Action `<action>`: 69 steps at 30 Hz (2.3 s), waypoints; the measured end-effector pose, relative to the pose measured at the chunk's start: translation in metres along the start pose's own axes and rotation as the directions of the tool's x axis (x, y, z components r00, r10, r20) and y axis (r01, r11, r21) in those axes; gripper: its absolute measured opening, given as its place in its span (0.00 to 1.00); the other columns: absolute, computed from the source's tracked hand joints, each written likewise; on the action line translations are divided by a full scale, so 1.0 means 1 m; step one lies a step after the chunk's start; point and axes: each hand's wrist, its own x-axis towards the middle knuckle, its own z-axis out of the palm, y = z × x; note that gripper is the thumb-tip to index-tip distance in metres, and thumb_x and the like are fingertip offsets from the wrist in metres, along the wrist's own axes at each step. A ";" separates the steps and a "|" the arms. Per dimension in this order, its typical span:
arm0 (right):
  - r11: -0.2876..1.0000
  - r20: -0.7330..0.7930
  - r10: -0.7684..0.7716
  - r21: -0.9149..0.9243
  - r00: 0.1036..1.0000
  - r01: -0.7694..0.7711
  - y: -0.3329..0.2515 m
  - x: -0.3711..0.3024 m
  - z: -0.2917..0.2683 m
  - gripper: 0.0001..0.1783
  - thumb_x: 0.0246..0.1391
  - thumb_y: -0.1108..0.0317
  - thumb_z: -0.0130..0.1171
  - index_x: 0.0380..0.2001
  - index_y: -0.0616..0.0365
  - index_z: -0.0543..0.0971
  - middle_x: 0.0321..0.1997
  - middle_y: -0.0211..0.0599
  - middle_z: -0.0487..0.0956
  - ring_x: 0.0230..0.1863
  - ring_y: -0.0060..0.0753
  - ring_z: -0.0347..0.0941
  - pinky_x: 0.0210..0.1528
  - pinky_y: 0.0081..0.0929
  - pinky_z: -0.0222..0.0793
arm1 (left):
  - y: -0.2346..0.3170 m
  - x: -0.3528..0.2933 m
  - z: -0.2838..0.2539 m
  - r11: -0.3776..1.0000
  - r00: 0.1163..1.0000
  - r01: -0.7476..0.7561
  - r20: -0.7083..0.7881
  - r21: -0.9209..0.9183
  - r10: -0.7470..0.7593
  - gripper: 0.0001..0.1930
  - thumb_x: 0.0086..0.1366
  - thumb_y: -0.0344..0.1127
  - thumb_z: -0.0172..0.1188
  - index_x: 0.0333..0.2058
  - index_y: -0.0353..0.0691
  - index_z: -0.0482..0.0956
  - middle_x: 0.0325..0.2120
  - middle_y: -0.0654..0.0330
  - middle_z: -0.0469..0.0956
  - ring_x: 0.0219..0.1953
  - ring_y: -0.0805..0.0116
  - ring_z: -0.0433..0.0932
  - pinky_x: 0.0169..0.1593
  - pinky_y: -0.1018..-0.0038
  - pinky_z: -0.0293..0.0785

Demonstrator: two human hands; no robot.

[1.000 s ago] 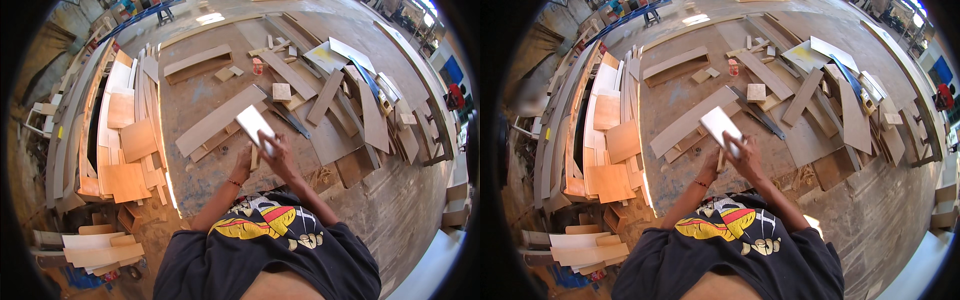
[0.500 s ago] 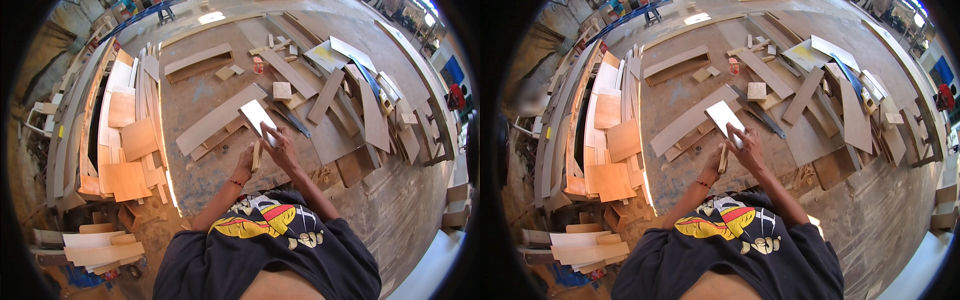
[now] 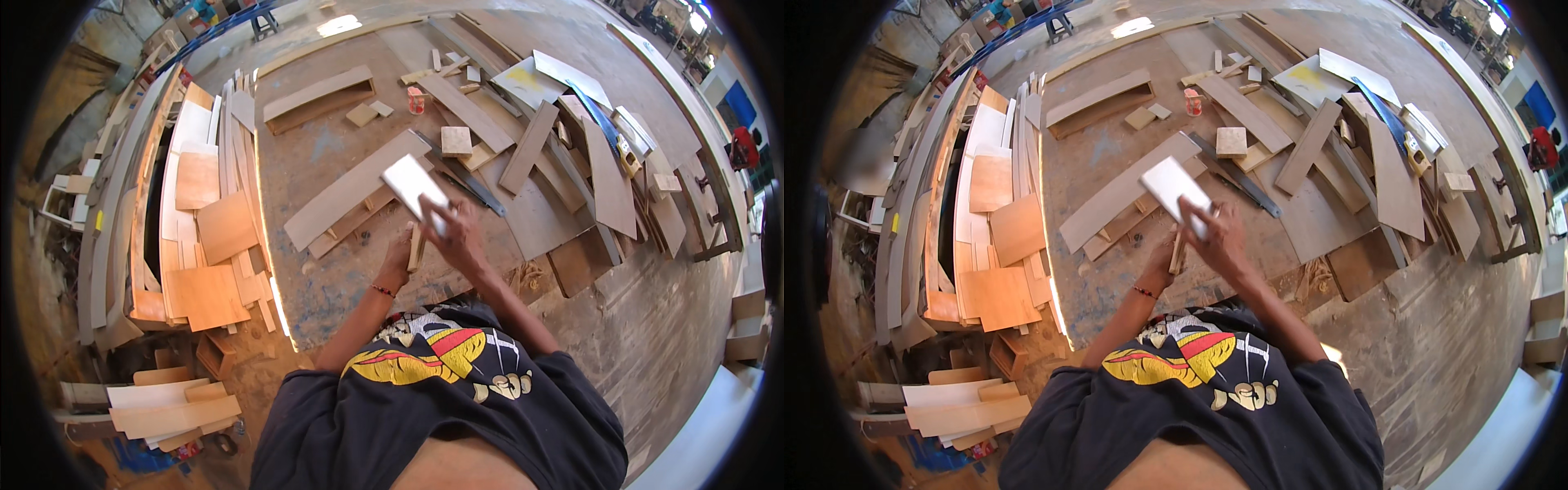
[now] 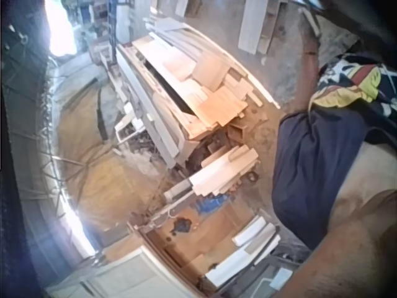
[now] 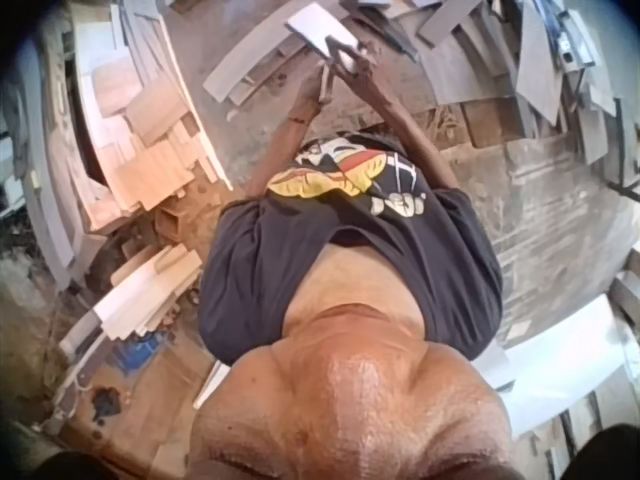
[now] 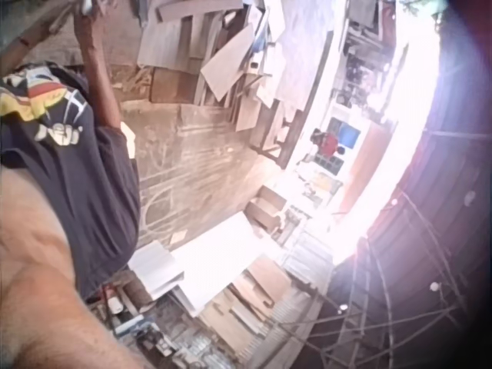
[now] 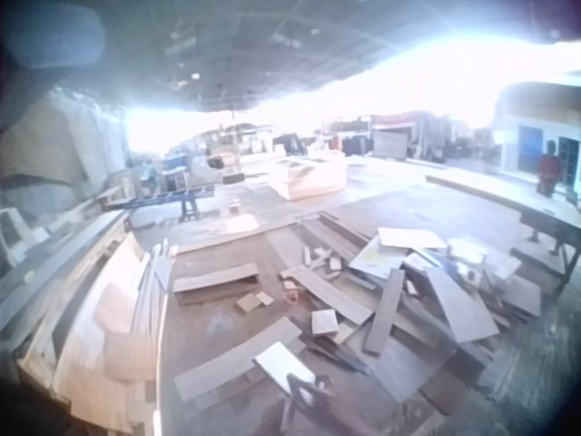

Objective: The person applies adhesive to a small wooden piece using a applicator and then attaches it to a larger wooden shelf structure. The person then fits additional wooden panels onto the assembly by hand.

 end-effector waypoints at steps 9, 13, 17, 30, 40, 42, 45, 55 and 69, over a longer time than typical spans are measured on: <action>0.997 -0.023 0.018 -0.073 1.000 -0.020 -0.003 0.001 -0.012 0.28 0.40 0.60 0.65 0.50 0.37 0.75 0.40 0.47 0.69 0.42 0.46 0.63 0.44 0.40 0.62 | 0.008 -0.006 0.014 0.990 0.988 -0.139 -0.070 -0.004 0.138 0.19 0.66 0.49 0.47 0.32 0.38 0.76 0.21 0.62 0.74 0.19 0.71 0.73 0.20 0.73 0.69; 0.994 -0.041 -0.033 -0.110 0.999 0.028 0.000 0.003 -0.005 0.29 0.40 0.59 0.66 0.51 0.36 0.74 0.38 0.46 0.69 0.42 0.44 0.63 0.44 0.38 0.62 | 0.017 -0.007 0.012 0.988 0.984 -0.152 -0.102 -0.030 0.148 0.19 0.66 0.49 0.47 0.33 0.38 0.77 0.22 0.62 0.75 0.23 0.70 0.75 0.24 0.72 0.71; 0.969 0.118 -0.201 -0.124 0.972 0.215 -0.041 -0.033 -0.012 0.30 0.39 0.57 0.66 0.51 0.32 0.74 0.43 0.48 0.67 0.44 0.48 0.63 0.44 0.42 0.63 | -0.016 0.030 -0.038 0.874 0.918 -0.256 0.180 -0.413 0.354 0.19 0.65 0.46 0.49 0.48 0.39 0.68 0.40 0.59 0.74 0.38 0.65 0.76 0.42 0.67 0.76; 0.966 0.088 -0.245 -0.059 0.966 0.250 -0.035 -0.027 -0.004 0.29 0.37 0.58 0.66 0.49 0.31 0.75 0.38 0.46 0.69 0.41 0.43 0.64 0.40 0.36 0.63 | -0.023 0.032 -0.044 0.901 0.929 -0.271 0.152 -0.339 0.337 0.18 0.65 0.44 0.47 0.48 0.38 0.68 0.41 0.57 0.74 0.41 0.65 0.75 0.41 0.68 0.77; 0.980 0.073 -0.103 -0.165 0.992 0.114 -0.010 0.000 -0.003 0.30 0.39 0.53 0.66 0.51 0.28 0.73 0.41 0.43 0.67 0.44 0.45 0.62 0.42 0.38 0.63 | 0.002 0.016 -0.004 0.935 0.955 -0.264 -0.072 0.236 0.287 0.18 0.66 0.48 0.48 0.35 0.36 0.76 0.24 0.59 0.76 0.24 0.67 0.76 0.25 0.73 0.74; 0.963 0.178 -0.214 -0.124 0.960 0.238 -0.030 -0.024 -0.008 0.32 0.38 0.53 0.66 0.52 0.25 0.72 0.44 0.43 0.64 0.45 0.47 0.60 0.44 0.40 0.63 | -0.017 0.031 -0.023 0.879 0.900 -0.387 0.094 -0.280 0.426 0.20 0.65 0.47 0.50 0.47 0.38 0.69 0.38 0.56 0.73 0.38 0.67 0.75 0.39 0.71 0.75; 0.958 0.214 -0.244 -0.102 0.946 0.270 -0.037 -0.030 -0.014 0.31 0.36 0.57 0.68 0.49 0.28 0.75 0.45 0.45 0.65 0.45 0.46 0.62 0.45 0.40 0.64 | -0.029 0.053 -0.054 0.868 0.863 -0.282 0.286 -0.409 0.416 0.23 0.64 0.49 0.51 0.51 0.39 0.66 0.44 0.57 0.71 0.43 0.68 0.73 0.44 0.71 0.74; 0.959 0.123 -0.265 -0.072 0.956 0.275 -0.038 -0.018 -0.005 0.32 0.38 0.53 0.66 0.52 0.27 0.73 0.40 0.43 0.68 0.43 0.43 0.61 0.43 0.38 0.62 | -0.023 0.037 -0.035 0.844 0.953 -0.254 0.028 -0.473 0.303 0.24 0.62 0.54 0.52 0.42 0.38 0.71 0.31 0.59 0.75 0.29 0.68 0.75 0.28 0.70 0.75; 0.968 0.131 -0.247 -0.010 0.960 0.250 -0.046 -0.021 -0.008 0.30 0.38 0.55 0.66 0.50 0.32 0.74 0.40 0.46 0.68 0.43 0.45 0.62 0.44 0.38 0.62 | -0.023 0.044 -0.042 0.842 0.860 -0.096 0.381 -0.532 0.338 0.23 0.63 0.52 0.49 0.49 0.41 0.66 0.41 0.58 0.71 0.41 0.65 0.73 0.42 0.67 0.74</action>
